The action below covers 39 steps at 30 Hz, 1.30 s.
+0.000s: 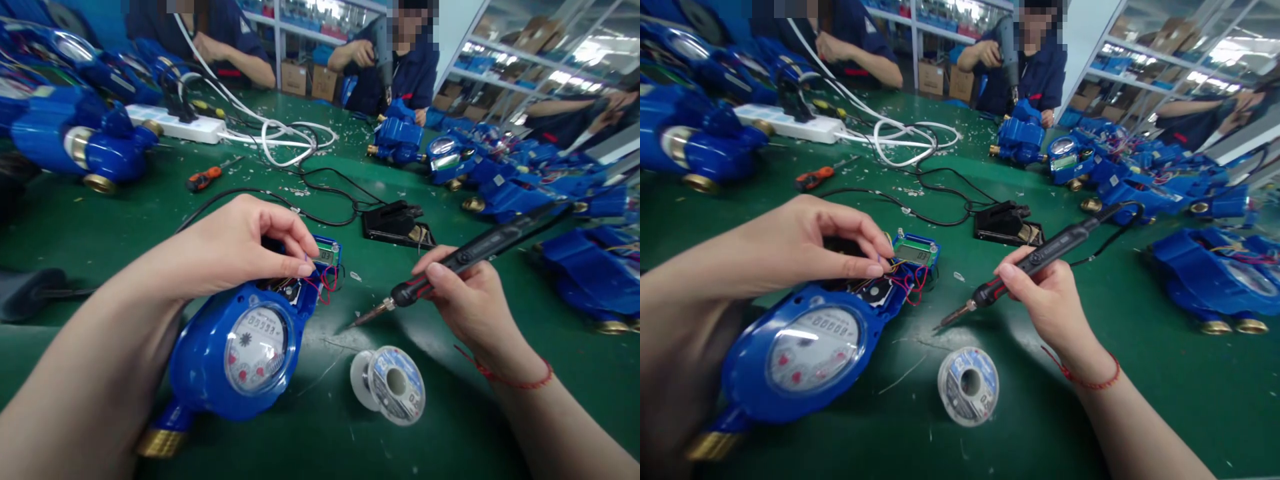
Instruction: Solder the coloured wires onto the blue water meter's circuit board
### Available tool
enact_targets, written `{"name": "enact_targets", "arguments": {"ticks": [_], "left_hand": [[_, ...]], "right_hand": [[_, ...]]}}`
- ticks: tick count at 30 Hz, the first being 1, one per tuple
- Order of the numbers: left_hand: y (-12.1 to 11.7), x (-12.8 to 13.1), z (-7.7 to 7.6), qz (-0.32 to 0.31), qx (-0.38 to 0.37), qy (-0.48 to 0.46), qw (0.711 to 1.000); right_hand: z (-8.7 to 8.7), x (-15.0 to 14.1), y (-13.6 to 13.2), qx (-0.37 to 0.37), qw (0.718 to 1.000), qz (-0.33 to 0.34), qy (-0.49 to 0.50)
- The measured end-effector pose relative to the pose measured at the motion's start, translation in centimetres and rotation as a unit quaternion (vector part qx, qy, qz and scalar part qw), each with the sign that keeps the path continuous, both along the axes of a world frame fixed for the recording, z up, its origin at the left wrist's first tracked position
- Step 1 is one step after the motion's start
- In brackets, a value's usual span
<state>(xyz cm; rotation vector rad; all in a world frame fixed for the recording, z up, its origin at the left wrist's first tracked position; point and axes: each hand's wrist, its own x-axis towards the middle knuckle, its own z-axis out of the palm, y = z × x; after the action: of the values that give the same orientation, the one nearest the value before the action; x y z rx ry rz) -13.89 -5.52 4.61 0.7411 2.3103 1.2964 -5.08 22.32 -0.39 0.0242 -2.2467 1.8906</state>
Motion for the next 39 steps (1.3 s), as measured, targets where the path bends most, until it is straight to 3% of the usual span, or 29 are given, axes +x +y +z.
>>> {"name": "enact_targets", "arguments": {"ticks": [9,25,34,39], "left_hand": [[0.4,0.1,0.4,0.025,-0.041,0.042,0.998],[0.2,0.2,0.0,0.029,-0.014,0.031,0.999],[0.2,0.0,-0.1,0.019,-0.001,0.043,0.999],[0.1,0.1,0.0,0.027,-0.006,0.031,0.999]], "right_hand": [[-0.6,0.1,0.2,0.056,0.997,0.056,-0.018],[-0.8,0.1,0.0,0.046,0.997,0.058,-0.025],[-0.7,0.2,0.2,0.019,0.998,0.032,-0.049],[0.5,0.3,-0.9,-0.059,0.996,-0.012,-0.066]]}}
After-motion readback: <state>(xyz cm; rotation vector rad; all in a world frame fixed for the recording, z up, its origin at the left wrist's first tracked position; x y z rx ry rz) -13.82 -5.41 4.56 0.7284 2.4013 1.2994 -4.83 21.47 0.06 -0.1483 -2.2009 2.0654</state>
